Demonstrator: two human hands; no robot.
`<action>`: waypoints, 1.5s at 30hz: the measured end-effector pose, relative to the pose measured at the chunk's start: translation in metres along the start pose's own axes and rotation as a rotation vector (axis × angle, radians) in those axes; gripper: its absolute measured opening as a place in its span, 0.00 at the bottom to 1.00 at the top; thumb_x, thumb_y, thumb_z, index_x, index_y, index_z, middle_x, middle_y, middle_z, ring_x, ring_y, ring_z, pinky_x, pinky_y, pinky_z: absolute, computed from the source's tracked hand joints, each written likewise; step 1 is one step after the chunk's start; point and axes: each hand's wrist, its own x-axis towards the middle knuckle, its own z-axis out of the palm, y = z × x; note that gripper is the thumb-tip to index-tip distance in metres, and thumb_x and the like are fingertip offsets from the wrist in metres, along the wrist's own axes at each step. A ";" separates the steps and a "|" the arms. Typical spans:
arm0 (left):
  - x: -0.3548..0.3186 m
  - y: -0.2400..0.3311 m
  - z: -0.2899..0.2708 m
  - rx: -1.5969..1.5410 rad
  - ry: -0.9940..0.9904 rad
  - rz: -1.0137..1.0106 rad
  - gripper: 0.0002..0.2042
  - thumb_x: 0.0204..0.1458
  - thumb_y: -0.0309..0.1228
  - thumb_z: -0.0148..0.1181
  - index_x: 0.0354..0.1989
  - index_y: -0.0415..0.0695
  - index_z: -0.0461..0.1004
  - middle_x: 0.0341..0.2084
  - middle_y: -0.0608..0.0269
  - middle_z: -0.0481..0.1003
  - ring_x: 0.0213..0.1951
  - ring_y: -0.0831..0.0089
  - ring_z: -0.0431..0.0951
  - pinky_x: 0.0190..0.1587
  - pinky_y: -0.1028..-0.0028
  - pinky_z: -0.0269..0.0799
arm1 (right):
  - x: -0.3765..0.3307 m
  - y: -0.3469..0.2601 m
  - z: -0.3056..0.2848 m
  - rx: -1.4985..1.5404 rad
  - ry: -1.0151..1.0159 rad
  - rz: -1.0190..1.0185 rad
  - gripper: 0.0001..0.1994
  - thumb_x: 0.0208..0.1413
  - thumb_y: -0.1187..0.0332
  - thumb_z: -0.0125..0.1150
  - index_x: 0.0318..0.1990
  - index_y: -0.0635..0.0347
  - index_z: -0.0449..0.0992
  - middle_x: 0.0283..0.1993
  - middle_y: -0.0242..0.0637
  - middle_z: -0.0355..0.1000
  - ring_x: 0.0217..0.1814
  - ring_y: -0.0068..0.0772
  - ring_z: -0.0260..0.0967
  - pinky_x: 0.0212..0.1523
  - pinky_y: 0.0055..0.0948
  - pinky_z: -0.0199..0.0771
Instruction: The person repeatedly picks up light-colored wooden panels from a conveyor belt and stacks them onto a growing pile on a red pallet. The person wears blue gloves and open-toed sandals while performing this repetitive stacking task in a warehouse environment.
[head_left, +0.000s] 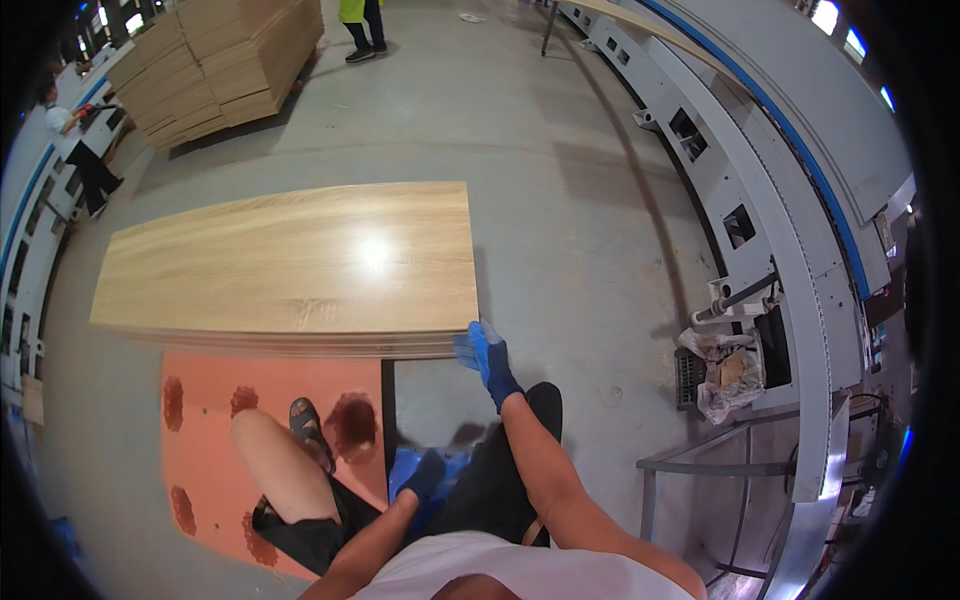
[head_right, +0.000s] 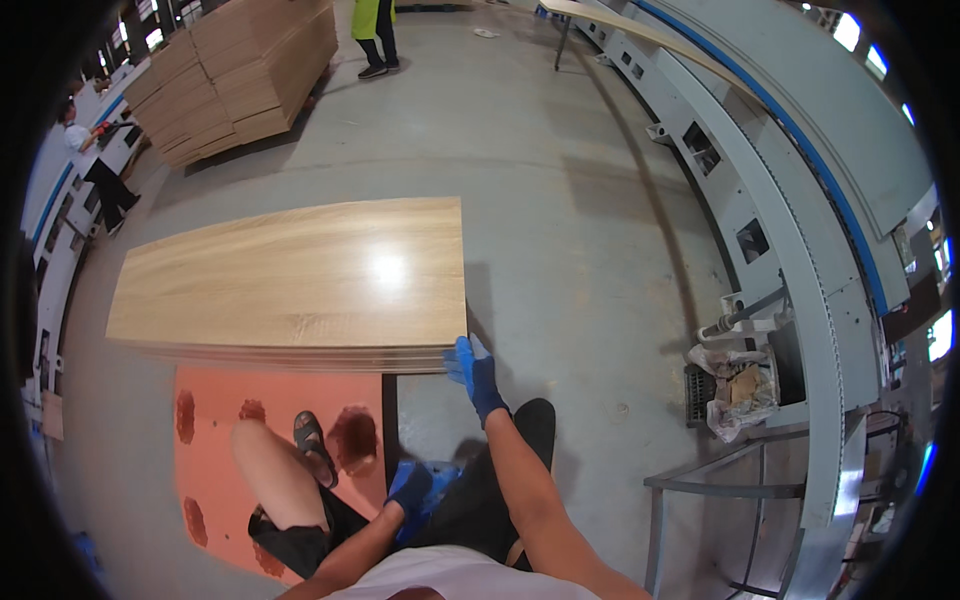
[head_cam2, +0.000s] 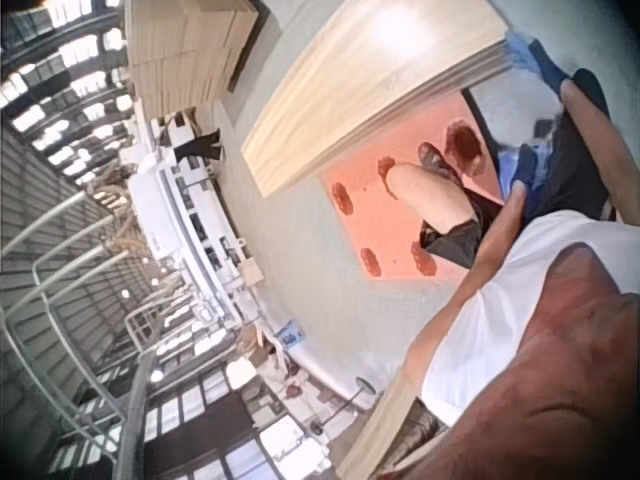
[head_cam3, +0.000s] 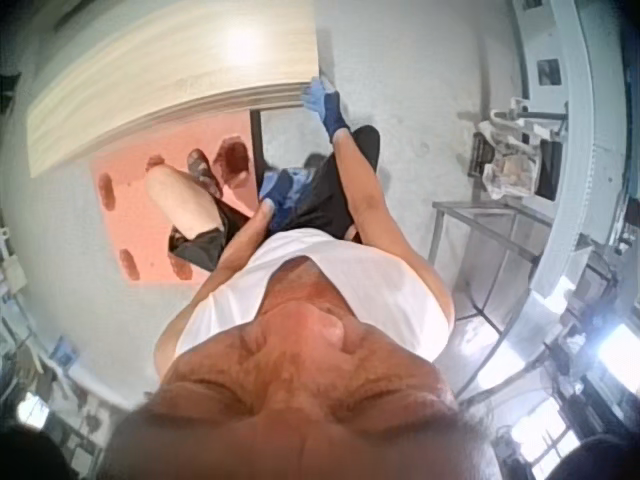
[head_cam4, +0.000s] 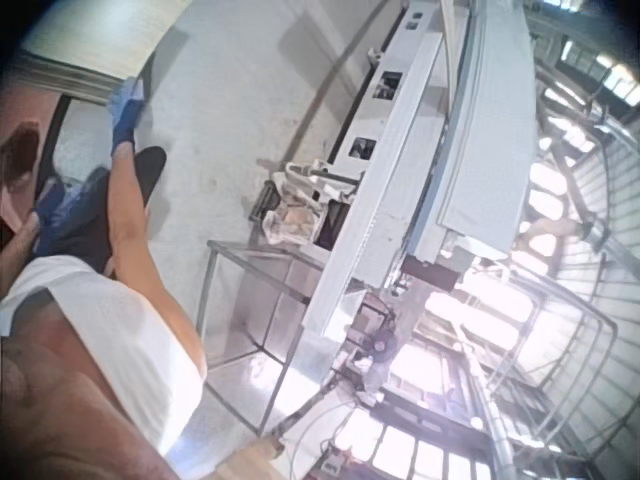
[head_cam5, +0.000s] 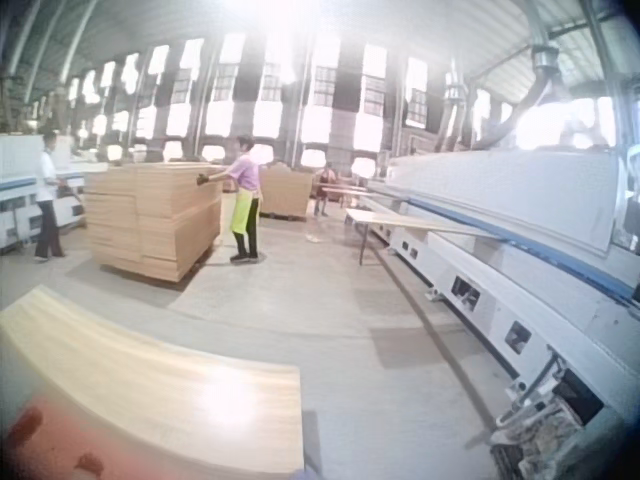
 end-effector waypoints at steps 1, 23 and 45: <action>-0.006 0.020 -0.011 -0.128 0.047 -0.072 0.16 0.54 0.42 0.53 0.30 0.40 0.78 0.25 0.51 0.77 0.26 0.64 0.74 0.31 0.65 0.68 | -0.012 0.009 0.001 0.008 0.012 -0.048 0.22 0.61 0.56 0.50 0.59 0.56 0.66 0.40 0.42 0.75 0.38 0.34 0.75 0.40 0.33 0.76; -0.047 0.008 -0.025 0.182 0.043 0.119 0.13 0.50 0.41 0.53 0.24 0.44 0.74 0.21 0.48 0.72 0.23 0.52 0.72 0.29 0.63 0.66 | -0.230 0.078 -0.027 0.034 -0.098 -0.288 0.21 0.63 0.65 0.49 0.59 0.69 0.63 0.47 0.47 0.73 0.43 0.33 0.73 0.46 0.29 0.74; 0.004 -0.032 -0.009 0.160 0.008 0.115 0.13 0.50 0.41 0.53 0.34 0.46 0.79 0.31 0.49 0.78 0.36 0.51 0.77 0.40 0.59 0.70 | -0.137 -0.012 -0.078 0.227 0.095 -0.148 0.24 0.62 0.56 0.45 0.62 0.58 0.62 0.60 0.45 0.65 0.56 0.41 0.66 0.55 0.37 0.68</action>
